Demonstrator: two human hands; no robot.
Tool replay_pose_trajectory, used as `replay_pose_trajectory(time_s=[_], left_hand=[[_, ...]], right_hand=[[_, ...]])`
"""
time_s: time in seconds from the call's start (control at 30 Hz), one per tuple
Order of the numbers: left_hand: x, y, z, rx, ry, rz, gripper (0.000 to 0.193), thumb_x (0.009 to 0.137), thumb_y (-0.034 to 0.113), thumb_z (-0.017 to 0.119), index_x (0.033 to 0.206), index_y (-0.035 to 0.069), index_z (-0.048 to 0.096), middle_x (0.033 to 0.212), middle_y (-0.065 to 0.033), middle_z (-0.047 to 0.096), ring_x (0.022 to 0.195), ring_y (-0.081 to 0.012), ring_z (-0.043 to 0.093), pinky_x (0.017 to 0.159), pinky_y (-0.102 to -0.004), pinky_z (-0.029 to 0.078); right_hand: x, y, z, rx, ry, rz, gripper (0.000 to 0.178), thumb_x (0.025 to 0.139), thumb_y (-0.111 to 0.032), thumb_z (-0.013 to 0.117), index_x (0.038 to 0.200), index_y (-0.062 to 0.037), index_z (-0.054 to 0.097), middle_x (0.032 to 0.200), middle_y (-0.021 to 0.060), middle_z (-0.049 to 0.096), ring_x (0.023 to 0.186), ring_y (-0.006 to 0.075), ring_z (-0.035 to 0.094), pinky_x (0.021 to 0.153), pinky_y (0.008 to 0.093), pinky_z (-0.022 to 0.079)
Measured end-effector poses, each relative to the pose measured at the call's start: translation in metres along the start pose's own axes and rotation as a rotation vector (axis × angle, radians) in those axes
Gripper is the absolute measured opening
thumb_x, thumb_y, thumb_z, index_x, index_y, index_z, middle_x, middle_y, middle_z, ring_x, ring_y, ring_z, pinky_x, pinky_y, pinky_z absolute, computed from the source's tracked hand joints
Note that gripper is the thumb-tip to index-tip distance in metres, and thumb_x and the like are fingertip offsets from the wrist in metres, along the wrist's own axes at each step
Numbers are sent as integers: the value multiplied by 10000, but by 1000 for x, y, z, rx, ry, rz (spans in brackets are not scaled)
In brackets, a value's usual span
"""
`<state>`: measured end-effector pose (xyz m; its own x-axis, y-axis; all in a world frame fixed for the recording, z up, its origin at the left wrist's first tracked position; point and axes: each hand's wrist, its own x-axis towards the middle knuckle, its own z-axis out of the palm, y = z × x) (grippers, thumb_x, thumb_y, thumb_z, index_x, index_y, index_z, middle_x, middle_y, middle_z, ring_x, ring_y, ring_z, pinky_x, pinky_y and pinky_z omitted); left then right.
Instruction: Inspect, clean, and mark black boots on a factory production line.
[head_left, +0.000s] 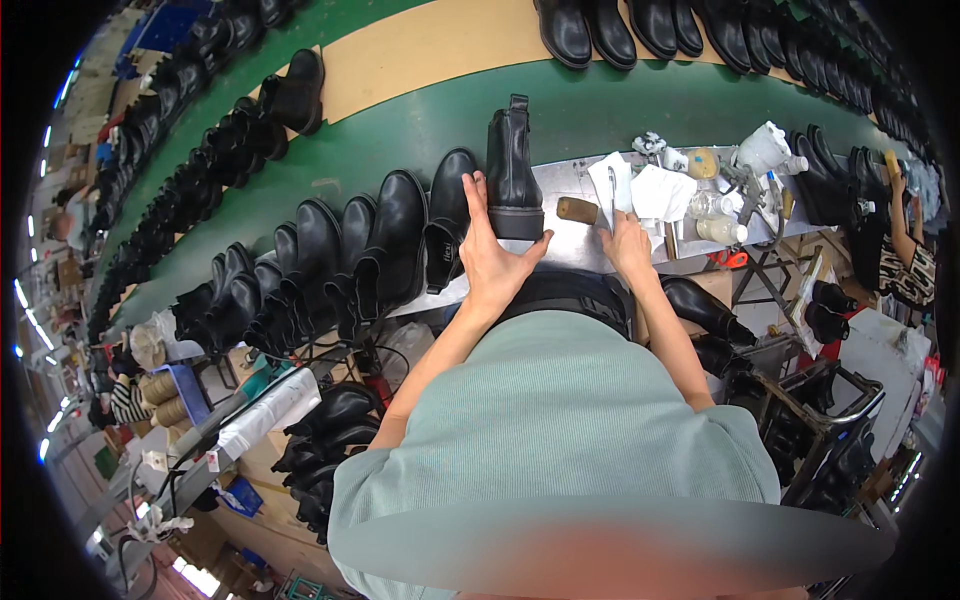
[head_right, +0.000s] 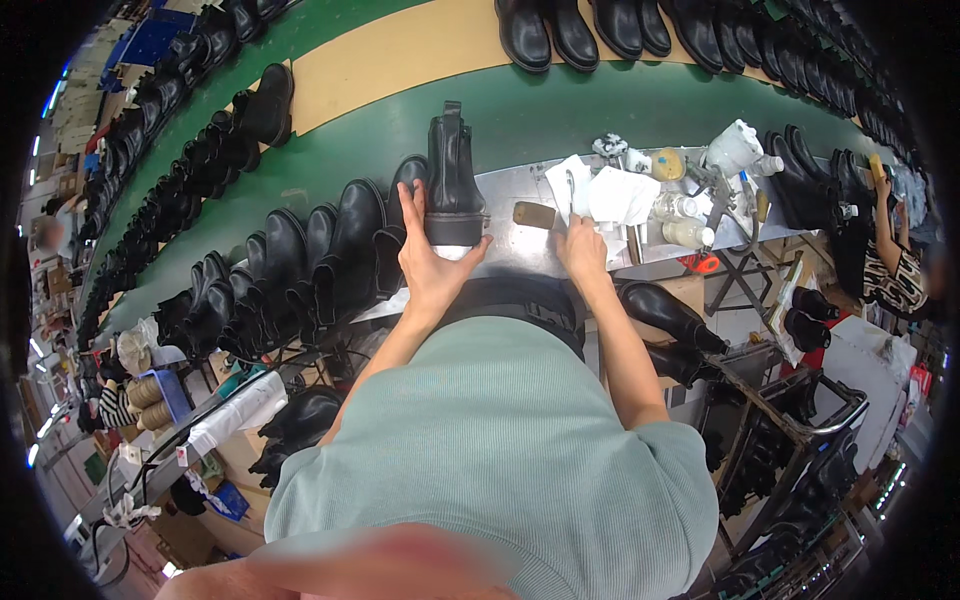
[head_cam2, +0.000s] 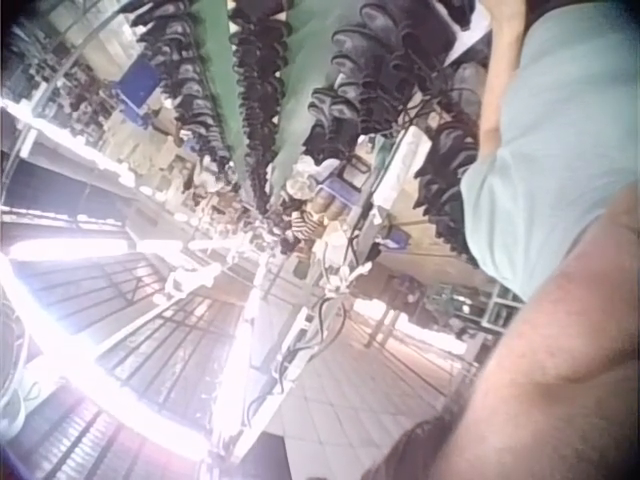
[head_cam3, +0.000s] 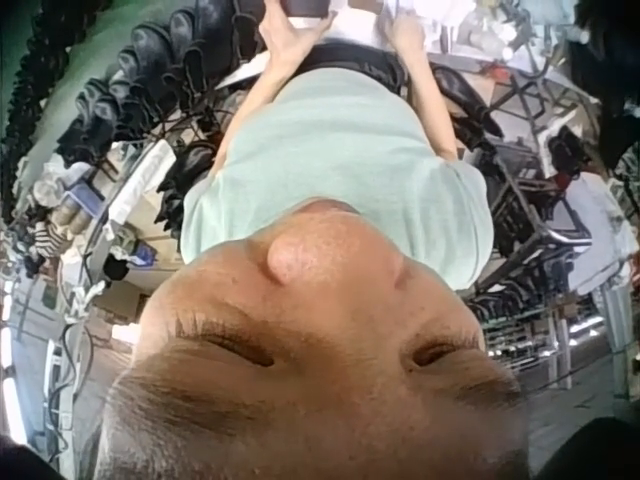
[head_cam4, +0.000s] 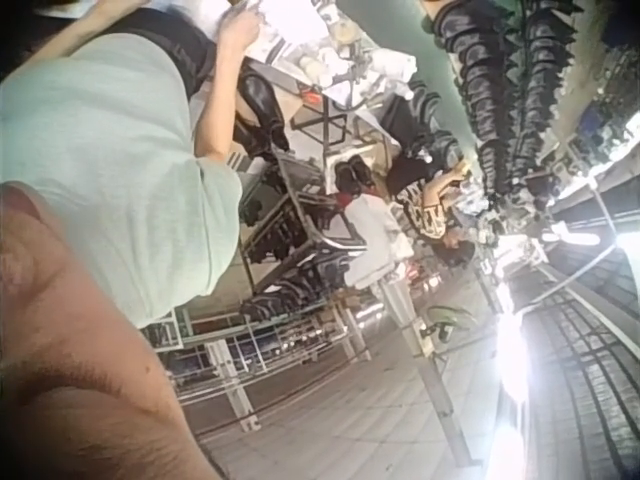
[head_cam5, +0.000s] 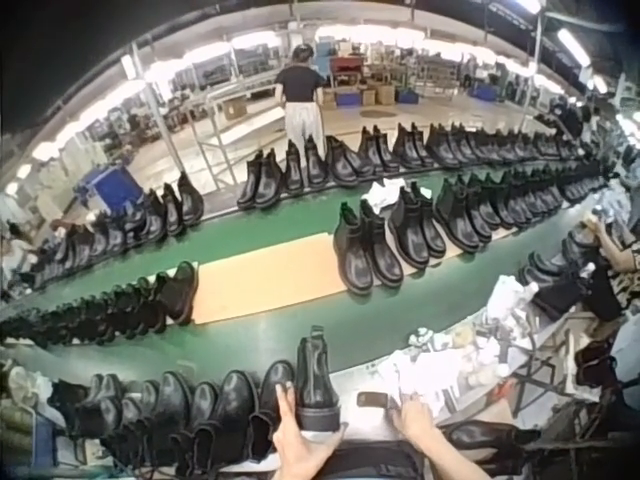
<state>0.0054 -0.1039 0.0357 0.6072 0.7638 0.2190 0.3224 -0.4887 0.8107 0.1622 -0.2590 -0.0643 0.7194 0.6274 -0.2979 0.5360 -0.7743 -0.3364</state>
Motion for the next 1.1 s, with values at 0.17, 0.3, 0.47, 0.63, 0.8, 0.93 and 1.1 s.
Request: replay_pose_trajectory(time_s=[0.17,0.3,0.47,0.63,0.8,0.93,1.1], left_hand=[[0,1,2,-22,-2,10,1127,589,164,805,1412,-12,56,1380,-220,365,1116,-355,532,871,-346,483],[2,3,1,-21,-3,23,1128,587,155,809,1409,-28,60,1373,-244,360,1173,-364,479,905,-349,454],[5,3,0,10,-3,3,1128,576,146,811,1406,-40,70,1370,-266,352,1207,-366,446,919,-356,440],[7,4,3,10,0,38,1120,574,145,811,1405,-43,84,1365,-267,358,1201,-367,453,922,-359,438],[10,5,5,24,4,39,1121,577,145,816,1404,-47,85,1358,-270,366,1215,-364,439,943,-341,420],[11,5,7,-19,-6,-3,1122,579,145,813,1405,-45,78,1354,-269,368,1208,-366,444,929,-352,433],[10,1,6,-8,20,-35,1137,581,163,814,1402,-48,55,1356,-264,368,1188,-373,461,918,-366,443]], right_hand=[[-4,4,-6,2,-77,22,341,774,-204,645,1000,39,566,961,272,585,839,426,603,741,475,490],[-10,11,-7,-3,-109,57,338,770,-213,647,978,43,573,934,266,602,840,424,607,744,467,493],[-17,19,-24,22,-89,83,268,761,-213,654,882,23,617,839,261,622,811,416,613,730,454,496],[-1,39,-60,157,191,204,206,764,-174,640,883,-7,615,863,207,631,791,395,612,728,447,487],[11,21,-74,47,336,34,760,676,-216,736,1299,-18,351,1144,238,441,1004,408,502,827,434,453],[8,5,-57,25,230,8,899,665,-214,753,1367,-3,233,1259,268,324,1066,433,438,861,454,430],[10,-33,-61,494,97,-91,671,758,-193,699,1323,-15,382,1247,170,456,974,290,562,841,381,457]])
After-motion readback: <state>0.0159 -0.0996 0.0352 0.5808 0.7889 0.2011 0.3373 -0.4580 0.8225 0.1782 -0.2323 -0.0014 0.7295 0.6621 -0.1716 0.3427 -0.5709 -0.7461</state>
